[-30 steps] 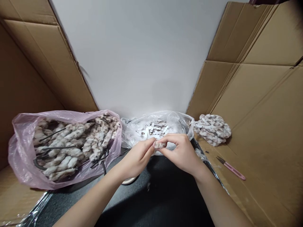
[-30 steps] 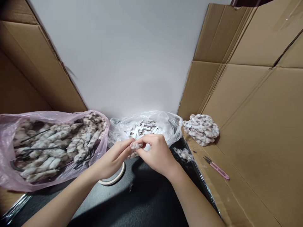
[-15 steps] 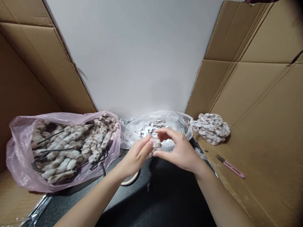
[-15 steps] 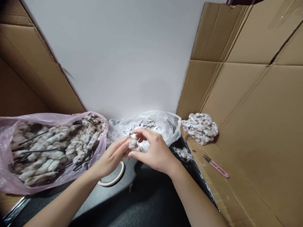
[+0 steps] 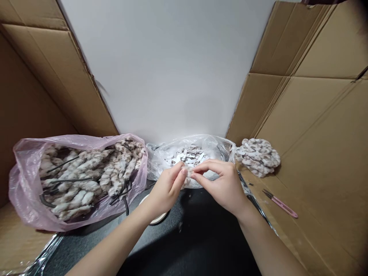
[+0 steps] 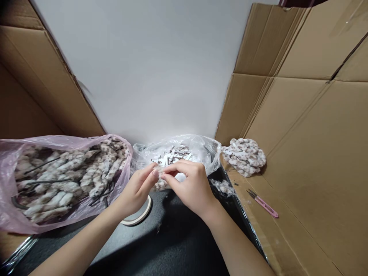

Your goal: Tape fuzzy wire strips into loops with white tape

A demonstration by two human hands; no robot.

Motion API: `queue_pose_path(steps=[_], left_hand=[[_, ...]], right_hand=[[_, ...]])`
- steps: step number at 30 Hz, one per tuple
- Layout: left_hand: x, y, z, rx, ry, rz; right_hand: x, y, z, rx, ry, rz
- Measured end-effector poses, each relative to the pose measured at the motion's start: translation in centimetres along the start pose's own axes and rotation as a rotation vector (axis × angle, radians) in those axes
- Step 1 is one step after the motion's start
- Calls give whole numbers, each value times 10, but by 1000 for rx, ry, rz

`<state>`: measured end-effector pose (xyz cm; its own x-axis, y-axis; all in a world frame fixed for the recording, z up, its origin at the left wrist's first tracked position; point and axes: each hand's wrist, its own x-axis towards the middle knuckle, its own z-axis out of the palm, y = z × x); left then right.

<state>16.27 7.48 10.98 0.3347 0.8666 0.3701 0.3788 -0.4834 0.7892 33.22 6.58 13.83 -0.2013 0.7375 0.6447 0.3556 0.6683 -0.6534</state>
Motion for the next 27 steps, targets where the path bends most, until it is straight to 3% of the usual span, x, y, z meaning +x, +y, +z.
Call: queue_pose_path(steps=[8,21,27], left_hand=[[0,-3,1,-200,-27,-38],[0,3,3,-219,-235,-24],[0,-8,12,-392,-155,-102]], right_hand=[[0,10,9,162,-9,140],[-1,11,13,57,-92,45],[0,12,8,46,-195,126]])
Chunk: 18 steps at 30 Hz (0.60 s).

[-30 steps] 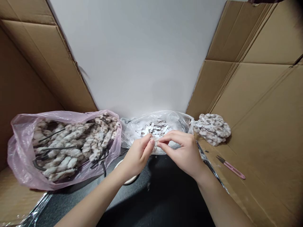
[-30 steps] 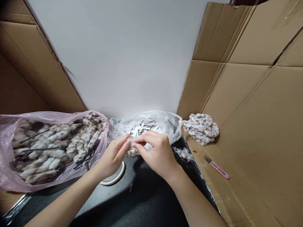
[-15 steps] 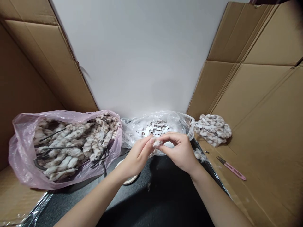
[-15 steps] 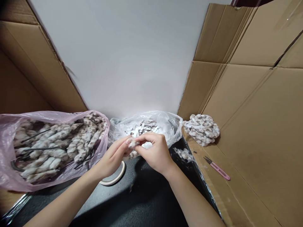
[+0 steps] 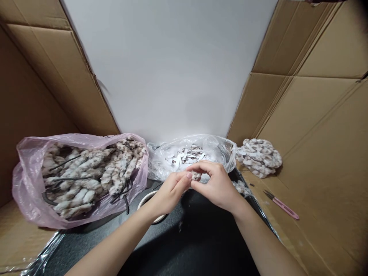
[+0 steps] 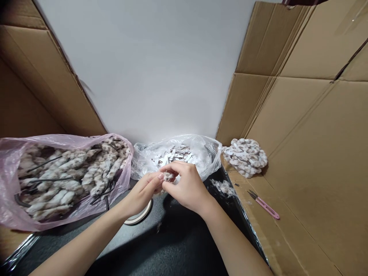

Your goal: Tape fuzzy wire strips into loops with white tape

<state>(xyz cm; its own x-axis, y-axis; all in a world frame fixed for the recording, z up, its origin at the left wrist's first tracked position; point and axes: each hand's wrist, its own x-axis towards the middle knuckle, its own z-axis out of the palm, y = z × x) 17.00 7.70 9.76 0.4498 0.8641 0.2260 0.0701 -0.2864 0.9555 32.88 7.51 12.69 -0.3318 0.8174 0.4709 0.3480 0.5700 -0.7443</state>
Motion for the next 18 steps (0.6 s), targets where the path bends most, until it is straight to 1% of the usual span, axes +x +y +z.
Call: queue_pose_path(steps=[3,5,7,10,13,16,18], left_hand=[[0,-3,-3,-27,55,-16],[-1,-3,-4,-31,85,-14],[0,-2,-5,-6,104,5],[0,1,-4,98,133,50],[0,5,-2,205,172,102],[-1,7,-1,228,197,130],[-2,6,-2,219,205,133]], right_hand=[[1,1,-8,107,-40,30],[1,-1,-15,120,1,7],[1,-5,-19,80,64,-45],[0,-12,-19,24,112,-135],[-2,-15,-13,-12,132,-172],[-2,-12,-7,1,153,-123],[-1,-9,-5,89,148,-46]])
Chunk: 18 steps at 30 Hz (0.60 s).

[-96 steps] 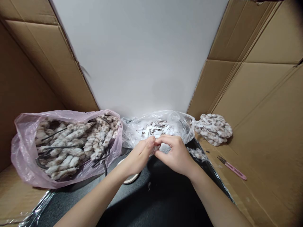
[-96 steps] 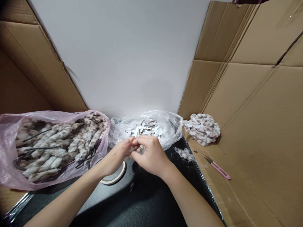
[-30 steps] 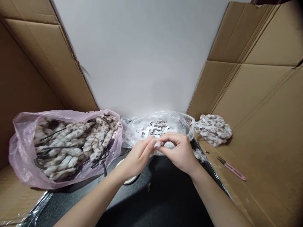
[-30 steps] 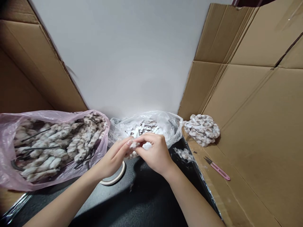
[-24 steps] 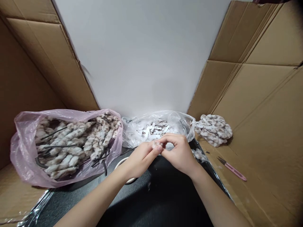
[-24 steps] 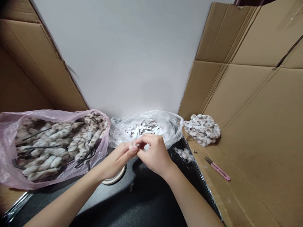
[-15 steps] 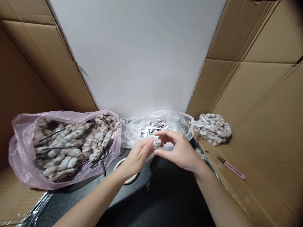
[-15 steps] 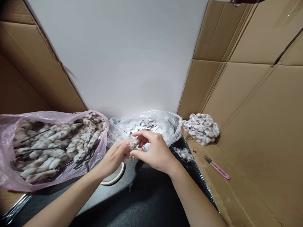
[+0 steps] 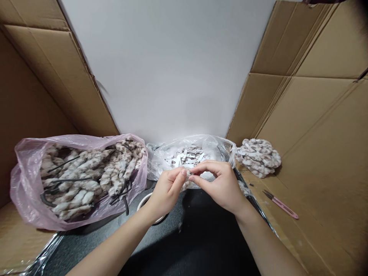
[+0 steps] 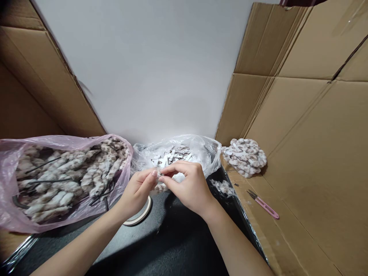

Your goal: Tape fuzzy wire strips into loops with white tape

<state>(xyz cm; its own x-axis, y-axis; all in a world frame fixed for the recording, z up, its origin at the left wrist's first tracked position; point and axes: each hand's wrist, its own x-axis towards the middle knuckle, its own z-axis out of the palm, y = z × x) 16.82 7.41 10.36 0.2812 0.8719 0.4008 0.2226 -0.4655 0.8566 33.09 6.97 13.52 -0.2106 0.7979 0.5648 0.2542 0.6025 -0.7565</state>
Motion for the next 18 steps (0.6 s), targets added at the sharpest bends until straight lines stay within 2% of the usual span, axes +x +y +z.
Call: queue_pose_path(steps=[5,8,11,18], left_hand=[[-1,-2,0,-95,-6,-25],[-2,-2,0,-152,-24,-51],[-1,-1,0,-154,-33,-48],[1,-1,-2,-22,-45,-49]], right_hand=[[3,12,4,383,-63,261],[4,16,8,497,-81,317],[4,18,11,469,-63,292],[1,18,11,186,-32,116]])
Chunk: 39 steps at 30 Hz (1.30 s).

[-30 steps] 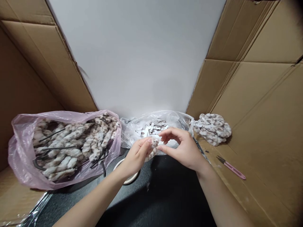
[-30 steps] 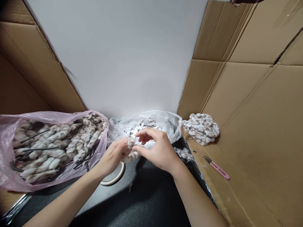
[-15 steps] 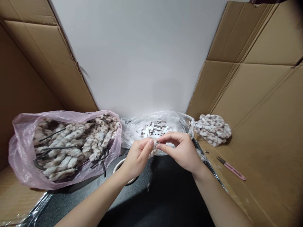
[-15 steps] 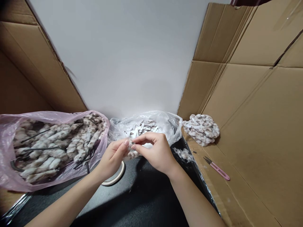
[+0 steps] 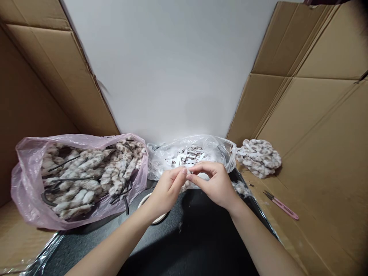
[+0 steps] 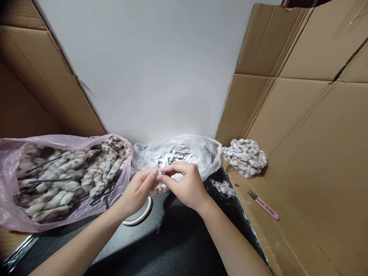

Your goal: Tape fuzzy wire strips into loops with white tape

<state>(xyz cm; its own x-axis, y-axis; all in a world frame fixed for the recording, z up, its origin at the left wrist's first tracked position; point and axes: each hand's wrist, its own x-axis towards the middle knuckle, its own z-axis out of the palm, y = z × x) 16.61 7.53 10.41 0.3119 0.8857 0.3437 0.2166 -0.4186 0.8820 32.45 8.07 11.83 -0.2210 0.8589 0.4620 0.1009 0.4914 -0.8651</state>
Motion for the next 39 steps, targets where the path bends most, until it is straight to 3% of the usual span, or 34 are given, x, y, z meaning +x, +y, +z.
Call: queue_pose_path(steps=[3,11,21,29,33,35,39], left_hand=[[-1,0,-1,-4,4,1],[0,4,-5,-162,-128,-105],[-1,8,-11,-234,-308,-180],[1,8,-20,-265,-439,-244],[1,8,-23,-239,-497,-254],[2,7,-23,-259,-491,-253],[4,6,-21,-358,-339,-241]], right_hand=[[0,1,3,83,10,-13],[10,5,-3,476,62,155],[12,0,-25,512,63,165],[15,0,-32,580,5,394],[15,6,-34,609,-4,431],[14,6,-35,586,-21,406],[13,2,-39,551,-85,324]])
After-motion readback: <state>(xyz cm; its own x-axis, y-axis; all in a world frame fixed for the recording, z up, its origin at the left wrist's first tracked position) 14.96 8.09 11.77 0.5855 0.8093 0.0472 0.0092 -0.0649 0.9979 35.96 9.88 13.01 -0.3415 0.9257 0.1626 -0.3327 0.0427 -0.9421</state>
